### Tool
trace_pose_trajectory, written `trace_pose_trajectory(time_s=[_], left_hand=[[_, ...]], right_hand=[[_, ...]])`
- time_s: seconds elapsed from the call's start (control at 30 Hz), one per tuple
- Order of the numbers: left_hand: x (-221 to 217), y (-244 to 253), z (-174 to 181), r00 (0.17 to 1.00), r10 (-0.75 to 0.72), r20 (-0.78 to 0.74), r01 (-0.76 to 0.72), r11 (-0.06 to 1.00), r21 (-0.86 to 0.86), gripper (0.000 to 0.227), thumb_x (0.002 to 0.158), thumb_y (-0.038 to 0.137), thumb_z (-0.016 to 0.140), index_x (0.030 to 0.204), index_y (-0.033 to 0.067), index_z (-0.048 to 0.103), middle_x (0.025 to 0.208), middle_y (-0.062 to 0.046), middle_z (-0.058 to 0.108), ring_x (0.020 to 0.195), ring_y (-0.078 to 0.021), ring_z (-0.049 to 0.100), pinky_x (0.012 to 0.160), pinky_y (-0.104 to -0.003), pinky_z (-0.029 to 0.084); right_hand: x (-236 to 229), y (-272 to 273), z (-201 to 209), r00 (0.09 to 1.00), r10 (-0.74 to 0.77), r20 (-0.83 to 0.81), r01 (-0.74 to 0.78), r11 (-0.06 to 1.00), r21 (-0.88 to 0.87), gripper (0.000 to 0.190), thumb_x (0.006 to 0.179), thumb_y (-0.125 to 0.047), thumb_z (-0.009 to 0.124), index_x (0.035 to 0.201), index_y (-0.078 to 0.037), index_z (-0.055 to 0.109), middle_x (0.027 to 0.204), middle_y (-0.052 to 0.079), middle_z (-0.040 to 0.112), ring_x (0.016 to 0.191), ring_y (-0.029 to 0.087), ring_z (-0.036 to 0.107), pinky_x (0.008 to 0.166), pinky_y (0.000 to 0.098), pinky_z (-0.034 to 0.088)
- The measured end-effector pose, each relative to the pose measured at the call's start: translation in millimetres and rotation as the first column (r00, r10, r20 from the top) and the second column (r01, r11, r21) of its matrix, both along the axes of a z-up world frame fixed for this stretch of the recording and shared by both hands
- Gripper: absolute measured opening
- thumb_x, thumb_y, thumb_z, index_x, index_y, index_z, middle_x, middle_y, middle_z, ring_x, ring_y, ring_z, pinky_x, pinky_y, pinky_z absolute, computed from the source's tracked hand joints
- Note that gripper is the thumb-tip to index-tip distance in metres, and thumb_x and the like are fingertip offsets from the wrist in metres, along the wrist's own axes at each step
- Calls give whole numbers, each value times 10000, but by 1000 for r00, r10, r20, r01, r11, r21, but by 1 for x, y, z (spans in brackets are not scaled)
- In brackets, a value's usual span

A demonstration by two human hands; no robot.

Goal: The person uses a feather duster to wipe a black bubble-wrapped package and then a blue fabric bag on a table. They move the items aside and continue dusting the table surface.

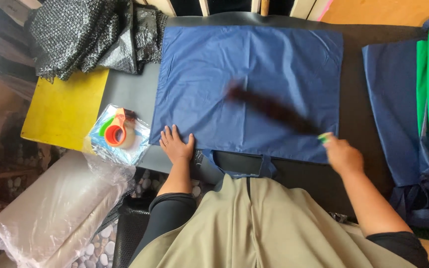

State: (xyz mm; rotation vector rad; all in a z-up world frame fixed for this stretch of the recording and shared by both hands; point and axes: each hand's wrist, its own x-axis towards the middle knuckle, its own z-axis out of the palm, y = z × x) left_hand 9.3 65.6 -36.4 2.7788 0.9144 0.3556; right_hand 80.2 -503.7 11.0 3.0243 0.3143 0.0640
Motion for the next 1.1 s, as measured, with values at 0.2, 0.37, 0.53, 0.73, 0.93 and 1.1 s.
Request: trace_pose_trajectory(time_s=[0.2,0.37,0.53,0.73,0.93,1.1], left_hand=[[4,-6,24,996,11,-90,-24,989,-147,860,846,634,512,1560,164,410,1668,-138,285,1551,-358,187,1255,-538,89],[4,-4,21,996,8,-91,-21,989,-144,863,850,639,516,1559,160,407,1670,-138,281,1550,-360,186,1255,-538,89],[2,-5,21,996,17,-92,-31,987,-157,859,849,633,521,1562,169,404,1670,-131,282,1551,-353,182,1259,-528,85],[2,-4,20,999,-4,-51,-3,991,-131,851,857,632,523,1560,165,415,1662,-146,296,1544,-367,201,1255,-542,98],[3,-5,24,998,2,-55,-10,990,-143,851,856,624,519,1556,151,415,1661,-150,299,1543,-372,202,1255,-543,96],[3,-6,23,999,-4,-48,-2,992,-129,848,857,627,517,1555,153,422,1661,-150,300,1544,-369,205,1251,-544,103]], right_hand=[[18,-17,1,927,-374,-23,331,788,520,404,1109,-307,508,1453,-125,617,1053,318,732,861,594,660,735,646,499],[-26,-6,-6,979,-46,-200,103,952,288,483,1038,-395,486,1507,-284,522,1127,122,644,855,426,679,672,556,533],[-8,-28,12,929,-221,-296,266,957,120,345,1099,-380,415,1412,-295,533,943,226,728,781,500,726,605,620,547],[1,-21,5,913,-406,-35,368,787,496,407,1095,-280,536,1465,-128,609,1063,321,731,877,598,658,723,653,488],[-29,-20,-17,996,69,-48,-64,992,105,459,1009,-440,567,1458,-350,606,822,42,548,576,332,605,440,488,469],[-1,-50,-2,821,-529,-214,568,721,397,343,1125,-334,512,1412,-191,633,1027,280,746,901,558,673,705,636,514]])
